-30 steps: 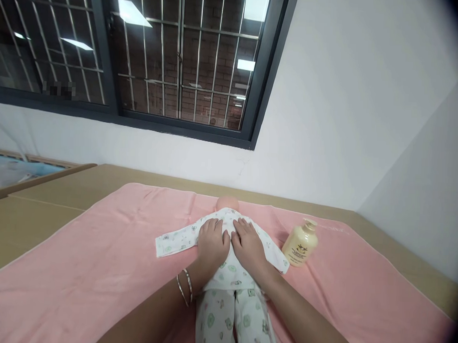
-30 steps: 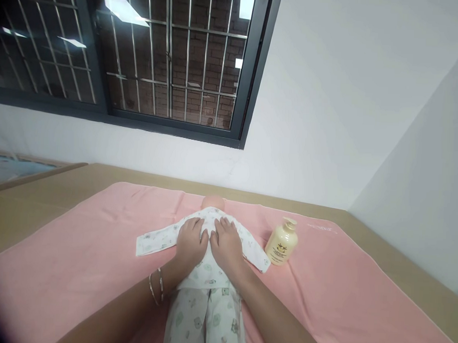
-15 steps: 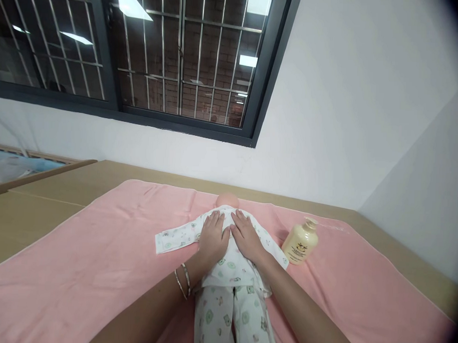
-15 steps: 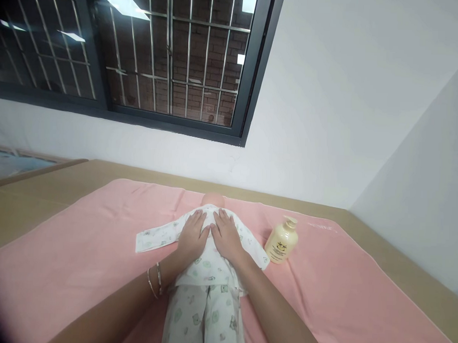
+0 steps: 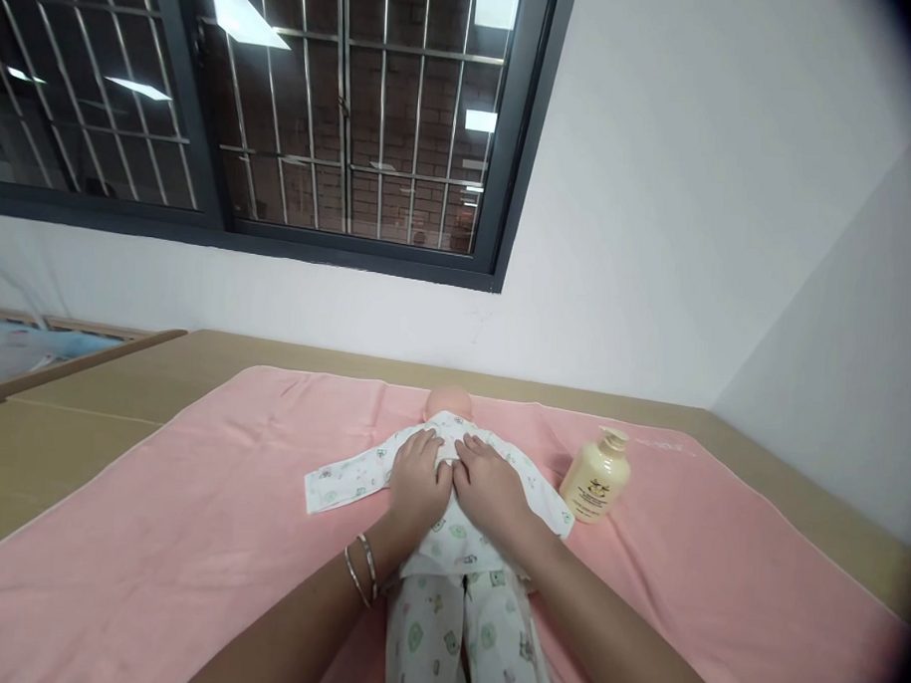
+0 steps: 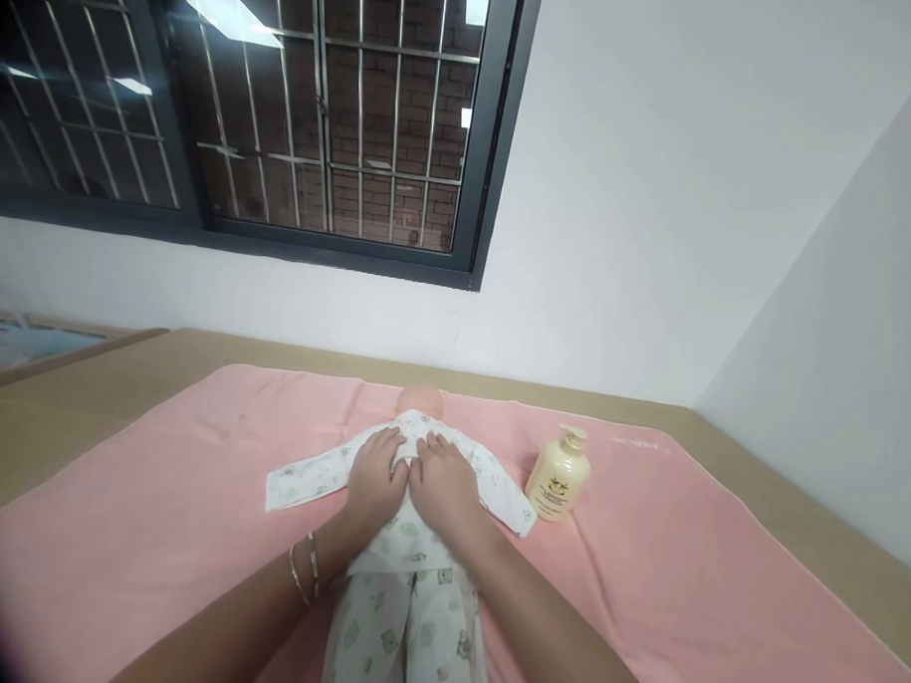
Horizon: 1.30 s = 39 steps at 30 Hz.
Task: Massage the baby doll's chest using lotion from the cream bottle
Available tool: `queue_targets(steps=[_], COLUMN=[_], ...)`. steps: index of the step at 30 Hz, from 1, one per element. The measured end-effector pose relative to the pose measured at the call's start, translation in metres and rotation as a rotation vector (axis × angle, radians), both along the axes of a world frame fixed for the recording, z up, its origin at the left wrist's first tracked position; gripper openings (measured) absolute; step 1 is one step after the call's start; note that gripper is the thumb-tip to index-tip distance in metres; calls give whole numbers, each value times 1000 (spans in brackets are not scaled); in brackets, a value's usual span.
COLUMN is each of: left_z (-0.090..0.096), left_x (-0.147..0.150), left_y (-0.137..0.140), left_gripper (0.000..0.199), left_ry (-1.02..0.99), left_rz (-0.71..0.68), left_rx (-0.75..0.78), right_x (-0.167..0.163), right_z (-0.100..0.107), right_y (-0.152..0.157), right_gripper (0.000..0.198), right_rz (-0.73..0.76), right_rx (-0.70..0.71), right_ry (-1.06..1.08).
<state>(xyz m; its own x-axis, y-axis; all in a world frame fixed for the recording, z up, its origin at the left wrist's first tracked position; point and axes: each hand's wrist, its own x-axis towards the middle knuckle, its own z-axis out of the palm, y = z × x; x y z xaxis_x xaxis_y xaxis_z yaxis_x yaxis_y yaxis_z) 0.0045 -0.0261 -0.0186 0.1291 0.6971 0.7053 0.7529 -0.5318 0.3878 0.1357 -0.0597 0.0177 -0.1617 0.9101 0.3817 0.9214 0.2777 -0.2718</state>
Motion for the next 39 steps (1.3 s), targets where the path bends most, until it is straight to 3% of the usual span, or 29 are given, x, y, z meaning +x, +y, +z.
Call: queue_targets(steps=[4,9,15,21,26,30,39], left_z=[-5,-9,-6,-6,-8,-7,-4], left_x=[3,3,0,-1,4,5,-3], left_y=[7,11,7,5,9,10,1], left_gripper=[40,39,33,24,36,41,44], left_ry=[-11,4,-45,-137,-134,-65,-99], left_rz=[39,-38,-114,-86,-9,-50,-156], left_rx=[-92,-36,72,6,-57,-71,17], right_x=[9,16,5,-2,10,15,-5], right_z=[-8,-14,-10,-6,-13,-19,-7], right_y=[17,31,16,1,23,36,0], right_gripper=[50,50,50,45,50,52,52], right_rz=[-21,18,31,-43,-65,3,2], right_rx=[-12,-24,-6,41,-49,-50,4], right_ry=[88,140,38,10,164,157,-58])
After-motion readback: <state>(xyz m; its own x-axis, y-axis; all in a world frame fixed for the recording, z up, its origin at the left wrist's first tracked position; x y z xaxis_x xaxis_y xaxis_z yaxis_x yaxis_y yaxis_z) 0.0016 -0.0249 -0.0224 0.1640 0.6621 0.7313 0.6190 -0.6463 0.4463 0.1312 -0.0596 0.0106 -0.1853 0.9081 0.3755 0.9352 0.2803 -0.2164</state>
